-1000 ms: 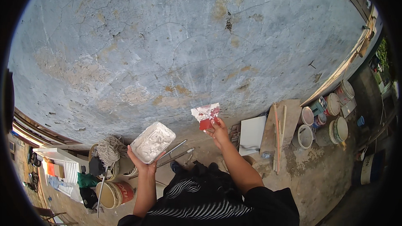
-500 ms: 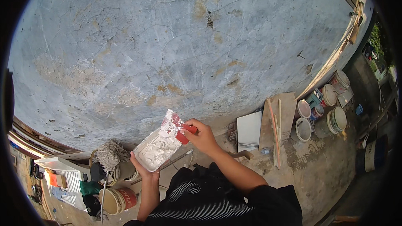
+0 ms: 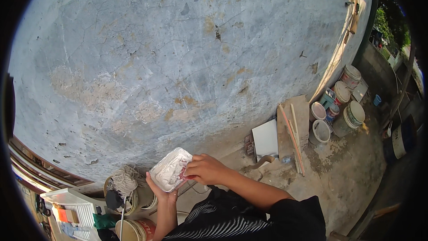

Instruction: Applying plaster to a hole in a wall using a putty knife.

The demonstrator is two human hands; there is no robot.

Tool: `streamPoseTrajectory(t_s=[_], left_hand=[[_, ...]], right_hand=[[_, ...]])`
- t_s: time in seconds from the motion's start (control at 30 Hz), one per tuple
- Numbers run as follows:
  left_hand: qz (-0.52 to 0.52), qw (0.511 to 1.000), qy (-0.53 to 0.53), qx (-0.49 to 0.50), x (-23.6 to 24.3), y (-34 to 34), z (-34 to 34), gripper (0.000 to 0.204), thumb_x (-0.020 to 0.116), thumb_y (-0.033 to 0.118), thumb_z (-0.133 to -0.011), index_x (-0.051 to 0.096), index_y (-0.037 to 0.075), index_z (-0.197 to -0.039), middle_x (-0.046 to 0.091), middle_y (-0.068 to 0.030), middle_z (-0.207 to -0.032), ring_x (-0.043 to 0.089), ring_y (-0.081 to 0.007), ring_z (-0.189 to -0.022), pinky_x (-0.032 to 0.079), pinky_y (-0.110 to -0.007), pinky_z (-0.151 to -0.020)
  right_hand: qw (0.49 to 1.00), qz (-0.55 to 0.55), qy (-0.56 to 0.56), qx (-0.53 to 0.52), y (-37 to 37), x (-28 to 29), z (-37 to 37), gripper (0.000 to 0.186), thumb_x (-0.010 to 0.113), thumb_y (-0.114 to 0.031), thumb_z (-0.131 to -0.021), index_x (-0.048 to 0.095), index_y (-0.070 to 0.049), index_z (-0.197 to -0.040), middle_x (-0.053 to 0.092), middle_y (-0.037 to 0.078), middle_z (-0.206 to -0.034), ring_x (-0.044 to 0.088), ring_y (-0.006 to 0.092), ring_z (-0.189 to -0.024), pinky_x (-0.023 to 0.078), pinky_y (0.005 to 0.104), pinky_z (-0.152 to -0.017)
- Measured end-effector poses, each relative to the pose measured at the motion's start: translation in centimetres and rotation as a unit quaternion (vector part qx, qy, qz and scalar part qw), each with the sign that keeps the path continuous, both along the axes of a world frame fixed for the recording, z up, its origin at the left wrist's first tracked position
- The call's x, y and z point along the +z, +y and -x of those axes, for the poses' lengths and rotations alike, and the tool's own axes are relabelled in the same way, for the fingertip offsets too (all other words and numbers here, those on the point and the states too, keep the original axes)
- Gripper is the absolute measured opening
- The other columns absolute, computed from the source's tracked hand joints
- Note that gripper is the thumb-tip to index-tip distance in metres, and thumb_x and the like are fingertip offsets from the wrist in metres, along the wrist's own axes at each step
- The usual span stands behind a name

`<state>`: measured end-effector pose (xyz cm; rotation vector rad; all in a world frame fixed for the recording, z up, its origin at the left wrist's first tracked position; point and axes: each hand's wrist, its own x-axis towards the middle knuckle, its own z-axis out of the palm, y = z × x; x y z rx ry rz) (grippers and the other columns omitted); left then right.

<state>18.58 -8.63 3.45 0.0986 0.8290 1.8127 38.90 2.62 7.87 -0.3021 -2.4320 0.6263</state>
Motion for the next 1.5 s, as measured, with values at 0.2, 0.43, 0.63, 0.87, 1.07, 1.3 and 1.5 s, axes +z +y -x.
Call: streamPoseTrajectory(t_s=[0.2, 0.43, 0.63, 0.87, 1.07, 1.3, 1.5], left_hand=[[0.016, 0.999, -0.049, 0.014, 1.5, -2.7, 0.7, 0.080, 0.029, 0.067, -0.095, 0.046, 0.007, -0.145, 0.057, -0.0169, -0.140, 0.060, -0.0391, -0.121, 0.052, -0.056, -0.097], [0.017, 0.997, -0.076, -0.014, 3.5, -3.3, 0.8, 0.079, 0.031, 0.066, -0.094, 0.047, 0.008, -0.145, 0.055, -0.0151, -0.142, 0.057, -0.0374, -0.126, 0.047, -0.057, -0.102], [0.035, 0.996, -0.057, -0.066, 4.8, -4.1, 0.4, 0.086, 0.028, 0.073, -0.091, 0.041, 0.012, -0.151, 0.050, -0.0156, -0.149, 0.050, -0.0432, -0.132, 0.044, -0.070, -0.096], [-0.063, 0.998, -0.013, -0.020, 3.2, -3.4, 0.2, 0.085, 0.028, 0.069, -0.095, 0.041, 0.004, -0.149, 0.049, -0.0196, -0.147, 0.053, -0.0427, -0.129, 0.045, -0.062, -0.102], [-0.113, 0.993, -0.010, 0.039, 5.6, -1.5, -3.3, 0.081, 0.036, 0.063, -0.096, 0.043, -0.002, -0.144, 0.053, -0.0192, -0.143, 0.054, -0.0358, -0.129, 0.043, -0.046, -0.109], [-0.125, 0.991, -0.008, 0.035, 5.8, 0.7, -4.8, 0.082, 0.037, 0.065, -0.095, 0.044, -0.001, -0.144, 0.053, -0.0187, -0.143, 0.055, -0.0355, -0.128, 0.044, -0.047, -0.109], [-0.132, 0.990, -0.027, 0.028, 5.7, 2.7, -5.9, 0.082, 0.038, 0.066, -0.094, 0.044, 0.001, -0.145, 0.052, -0.0177, -0.144, 0.054, -0.0366, -0.130, 0.044, -0.049, -0.108]], right_hand=[[0.998, -0.029, -0.038, 0.040, -2.9, 1.5, 0.2, 0.025, 0.076, -0.015, -0.077, 0.072, -0.015, -0.101, 0.068, -0.004, -0.100, 0.060, 0.0205, -0.093, 0.048, 0.0358, -0.079], [0.992, -0.103, -0.072, 0.006, -4.5, 5.7, -2.3, 0.027, 0.075, -0.013, -0.076, 0.072, -0.017, -0.102, 0.068, -0.006, -0.102, 0.060, 0.0180, -0.094, 0.047, 0.0354, -0.079], [0.988, -0.137, -0.046, -0.050, -5.3, 9.8, -5.2, 0.012, 0.072, -0.010, -0.081, 0.072, -0.015, -0.093, 0.069, -0.005, -0.093, 0.062, 0.0181, -0.093, 0.047, 0.0342, -0.079], [0.867, 0.432, 0.218, -0.116, -3.8, 9.3, -4.7, 0.004, 0.065, -0.008, -0.096, 0.065, -0.004, -0.096, 0.068, 0.000, -0.084, 0.061, 0.0093, -0.075, 0.048, 0.0257, -0.068], [0.830, 0.521, 0.138, -0.144, -2.4, 4.4, -1.8, 0.010, 0.061, -0.013, -0.101, 0.062, -0.004, -0.097, 0.066, 0.000, -0.086, 0.060, 0.0062, -0.074, 0.050, 0.0240, -0.069], [0.798, 0.526, 0.210, -0.205, 0.1, 3.1, -2.7, 0.011, 0.062, -0.012, -0.099, 0.064, -0.002, -0.095, 0.068, 0.002, -0.083, 0.061, 0.0069, -0.073, 0.049, 0.0243, -0.066], [0.777, 0.542, 0.254, -0.192, 5.0, 2.9, -4.8, 0.011, 0.061, -0.011, -0.100, 0.063, -0.003, -0.093, 0.067, 0.001, -0.080, 0.059, 0.0064, -0.070, 0.048, 0.0246, -0.063]])
